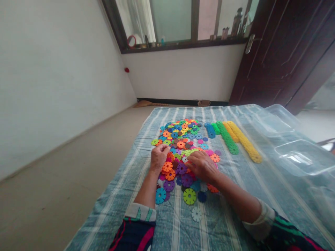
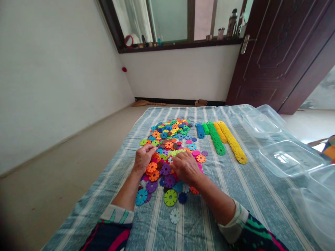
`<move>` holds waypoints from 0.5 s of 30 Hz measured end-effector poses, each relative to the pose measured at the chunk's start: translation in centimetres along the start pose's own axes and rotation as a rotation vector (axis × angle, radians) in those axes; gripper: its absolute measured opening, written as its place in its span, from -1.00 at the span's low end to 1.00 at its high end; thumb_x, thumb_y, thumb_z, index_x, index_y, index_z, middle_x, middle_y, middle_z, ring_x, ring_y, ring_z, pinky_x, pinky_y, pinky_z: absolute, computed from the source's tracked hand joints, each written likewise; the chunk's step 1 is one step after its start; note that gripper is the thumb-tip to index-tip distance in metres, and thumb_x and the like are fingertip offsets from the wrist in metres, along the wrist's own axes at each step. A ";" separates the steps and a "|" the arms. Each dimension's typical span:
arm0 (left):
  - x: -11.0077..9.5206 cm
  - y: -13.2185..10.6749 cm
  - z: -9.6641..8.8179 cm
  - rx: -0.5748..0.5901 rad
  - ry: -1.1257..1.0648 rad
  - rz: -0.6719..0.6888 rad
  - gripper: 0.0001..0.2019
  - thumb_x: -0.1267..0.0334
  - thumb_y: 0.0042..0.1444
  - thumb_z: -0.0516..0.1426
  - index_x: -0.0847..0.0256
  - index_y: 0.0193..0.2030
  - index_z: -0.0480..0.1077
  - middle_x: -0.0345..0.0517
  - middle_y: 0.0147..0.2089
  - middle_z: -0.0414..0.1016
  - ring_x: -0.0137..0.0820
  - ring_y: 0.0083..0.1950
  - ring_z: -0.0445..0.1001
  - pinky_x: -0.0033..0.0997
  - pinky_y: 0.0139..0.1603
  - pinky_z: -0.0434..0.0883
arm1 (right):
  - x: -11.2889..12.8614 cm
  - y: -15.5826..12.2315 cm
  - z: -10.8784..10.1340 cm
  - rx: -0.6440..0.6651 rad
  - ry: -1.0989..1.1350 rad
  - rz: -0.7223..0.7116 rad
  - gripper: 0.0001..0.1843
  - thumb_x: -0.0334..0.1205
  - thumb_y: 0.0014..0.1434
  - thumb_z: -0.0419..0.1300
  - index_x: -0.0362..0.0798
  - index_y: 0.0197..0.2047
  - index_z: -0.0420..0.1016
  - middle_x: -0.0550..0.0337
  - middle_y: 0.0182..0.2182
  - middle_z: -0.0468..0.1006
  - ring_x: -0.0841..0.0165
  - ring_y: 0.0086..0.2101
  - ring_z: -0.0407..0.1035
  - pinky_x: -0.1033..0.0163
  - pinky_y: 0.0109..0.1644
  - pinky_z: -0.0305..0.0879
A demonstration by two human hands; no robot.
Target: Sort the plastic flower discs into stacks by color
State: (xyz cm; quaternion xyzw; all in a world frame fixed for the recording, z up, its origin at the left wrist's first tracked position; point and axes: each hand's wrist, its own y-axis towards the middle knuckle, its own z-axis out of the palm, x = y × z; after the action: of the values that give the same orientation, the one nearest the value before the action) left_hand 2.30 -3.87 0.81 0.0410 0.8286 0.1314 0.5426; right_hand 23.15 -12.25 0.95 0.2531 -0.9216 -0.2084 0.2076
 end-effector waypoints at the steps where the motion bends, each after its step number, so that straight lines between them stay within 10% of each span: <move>1: -0.2 -0.1 0.0 0.010 -0.007 0.002 -0.77 0.09 -0.05 0.16 0.23 -0.41 0.48 -0.15 -0.40 0.55 -0.37 -0.32 0.50 -0.41 -0.20 0.41 | -0.7 0.0 -0.1 -0.030 0.015 0.037 -0.82 -0.19 0.28 0.13 -0.06 -0.27 0.51 0.09 -0.29 0.53 0.28 -0.22 0.35 0.17 -0.09 0.20; 15: -4.0 -2.9 2.4 0.290 0.024 0.120 -0.81 0.17 0.03 0.12 0.21 -0.38 0.50 -0.13 -0.37 0.55 -0.38 -0.30 0.50 -0.42 -0.21 0.43 | -6.0 -0.6 0.4 -0.231 0.328 0.404 -0.71 -0.09 0.25 0.07 -0.03 -0.35 0.54 0.12 -0.35 0.56 0.27 -0.26 0.41 0.15 -0.08 0.28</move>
State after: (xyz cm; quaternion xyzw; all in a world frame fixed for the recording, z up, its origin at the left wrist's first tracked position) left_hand 6.32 -7.11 2.68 0.1668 0.8415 0.0431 0.5120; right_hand 27.90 -9.25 -1.32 0.0692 -0.8777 -0.2226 0.4188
